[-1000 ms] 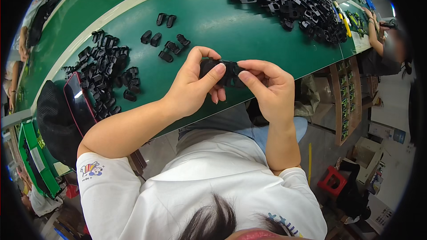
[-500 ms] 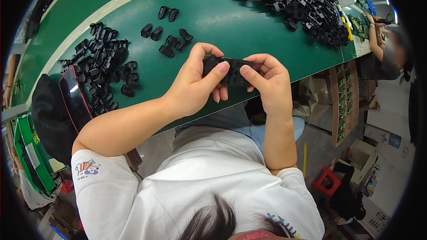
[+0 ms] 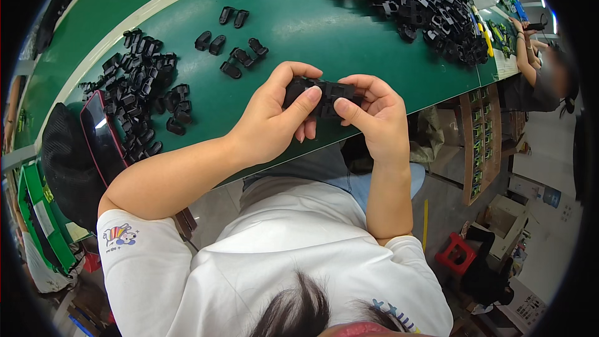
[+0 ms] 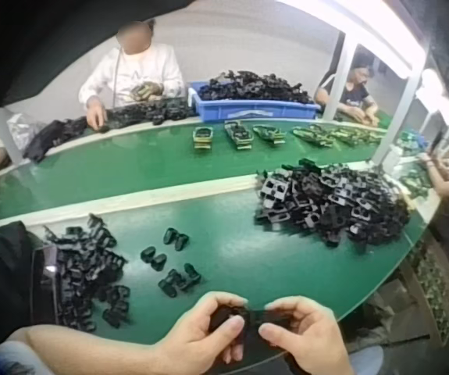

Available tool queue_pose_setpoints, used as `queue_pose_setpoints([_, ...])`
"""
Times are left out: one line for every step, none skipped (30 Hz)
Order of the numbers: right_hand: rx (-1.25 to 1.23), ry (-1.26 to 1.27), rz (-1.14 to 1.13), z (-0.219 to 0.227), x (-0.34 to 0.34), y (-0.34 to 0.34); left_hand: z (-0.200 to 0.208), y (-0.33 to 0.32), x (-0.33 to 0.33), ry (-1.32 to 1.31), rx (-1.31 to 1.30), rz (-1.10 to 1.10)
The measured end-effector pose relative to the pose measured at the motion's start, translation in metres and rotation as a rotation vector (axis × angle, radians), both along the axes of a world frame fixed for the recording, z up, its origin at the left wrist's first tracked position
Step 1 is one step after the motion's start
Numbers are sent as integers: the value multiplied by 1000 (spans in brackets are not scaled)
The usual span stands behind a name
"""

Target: Assembling small black plastic components at a manufacturing workstation.

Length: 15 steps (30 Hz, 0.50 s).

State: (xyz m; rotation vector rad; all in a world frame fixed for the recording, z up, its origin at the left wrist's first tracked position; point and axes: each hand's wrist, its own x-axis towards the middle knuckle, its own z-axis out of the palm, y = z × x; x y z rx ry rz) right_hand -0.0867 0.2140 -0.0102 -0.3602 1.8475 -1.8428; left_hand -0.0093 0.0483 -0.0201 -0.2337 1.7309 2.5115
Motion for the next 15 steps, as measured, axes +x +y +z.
queue_pose_setpoints([2,0,2,0,0,0,-1,0,0,0,-10,-8])
queue_pose_setpoints([13,-11,-12,1,1,-1,-2,0,1,0,-20,-17])
queue_pose_setpoints([25,-22,-30,1,2,-2,-1,-1,0,0,-17,-19])
queue_pose_setpoints([27,-22,-32,0,3,-4,-1,-2,0,-12,-4,-10])
queue_pose_setpoints([34,-14,-44,-1,4,-6,-1,-3,-1,-24,9,-1])
queue_pose_setpoints([32,-4,-55,-1,5,-6,0,-3,0,-23,4,-1])
queue_pose_setpoints([28,-3,-55,-1,4,-5,0,-4,0,-21,-12,-18])
queue_pose_setpoints([13,-8,-38,-1,4,-3,0,-4,1,-19,-28,-35])
queue_pose_setpoints([6,-13,-22,-1,2,-3,0,-5,0,-20,-26,-37])
queue_pose_setpoints([7,-14,-24,0,-1,-3,2,-5,0,-23,1,-20])
queue_pose_setpoints([-33,-97,-20,2,-4,-2,2,-5,-1,-27,26,-3])
queue_pose_setpoints([-73,-180,-16,4,-6,-1,2,-5,-1,-26,28,-5])
queue_pose_setpoints([-73,-179,-19,3,-4,-2,2,-5,-1,-24,21,-16])
queue_pose_setpoints([-23,-108,-45,1,-2,-3,2,-5,-1,-22,12,-27])
queue_pose_setpoints([24,-38,-68,-1,0,-4,3,-5,-1,-22,7,-29])
